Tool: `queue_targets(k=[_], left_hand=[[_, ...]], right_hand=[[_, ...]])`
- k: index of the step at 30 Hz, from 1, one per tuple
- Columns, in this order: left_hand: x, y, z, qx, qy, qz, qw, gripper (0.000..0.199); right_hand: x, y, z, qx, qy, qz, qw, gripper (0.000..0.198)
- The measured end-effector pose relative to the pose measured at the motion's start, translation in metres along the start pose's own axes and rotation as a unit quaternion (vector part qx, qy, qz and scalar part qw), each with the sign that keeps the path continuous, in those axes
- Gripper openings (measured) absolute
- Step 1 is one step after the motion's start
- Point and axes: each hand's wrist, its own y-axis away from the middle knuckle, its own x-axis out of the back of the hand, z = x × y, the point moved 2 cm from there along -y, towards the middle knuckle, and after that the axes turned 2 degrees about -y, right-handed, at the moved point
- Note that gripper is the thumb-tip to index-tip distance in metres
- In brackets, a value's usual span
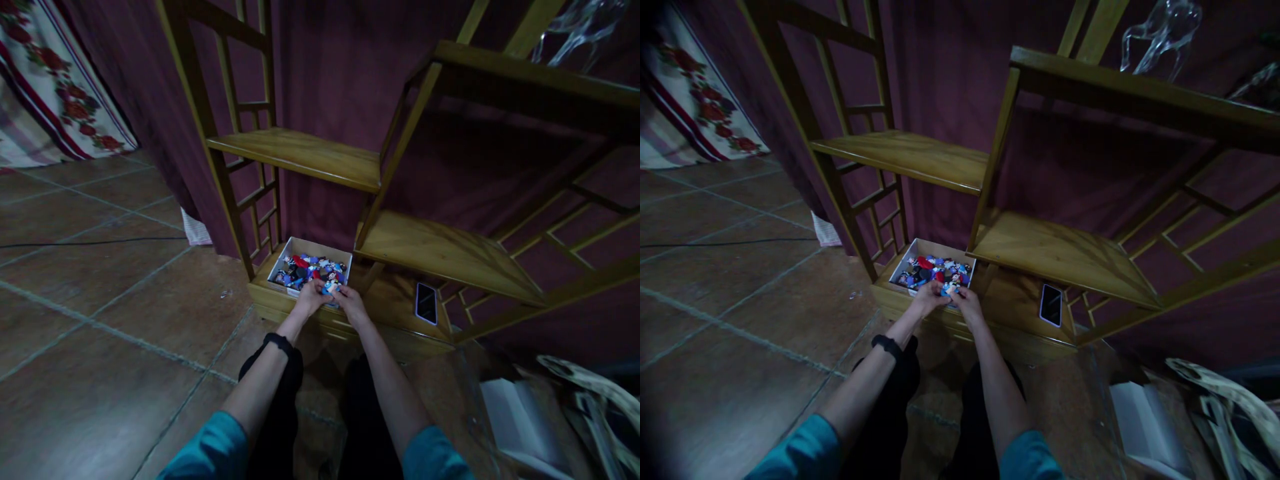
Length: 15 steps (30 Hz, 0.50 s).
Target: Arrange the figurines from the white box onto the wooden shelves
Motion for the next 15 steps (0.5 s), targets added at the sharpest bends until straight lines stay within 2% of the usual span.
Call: queue_targets(k=[4,6,10,15], left_hand=[[0.005,-0.006,0.008,-0.044,-0.049,-0.063,0.996,0.032],[0.008,-0.008,0.009,-0.077,-0.097,-0.075,0.989,0.03],[0.011,-0.007,0.007,-0.118,-0.179,-0.056,0.975,0.027],[0.011,-0.001,0.005,-0.112,-0.188,-0.015,0.976,0.025]], right_hand=[[-0.003,0.002,-0.008,-0.01,-0.068,-0.007,0.998,0.035],[-0.005,0.001,-0.008,-0.011,-0.074,0.0,0.997,0.034],[-0.006,-0.005,0.0,-0.005,-0.058,0.02,0.998,0.033],[-0.005,-0.009,0.009,0.007,-0.028,0.02,0.999,0.031]])
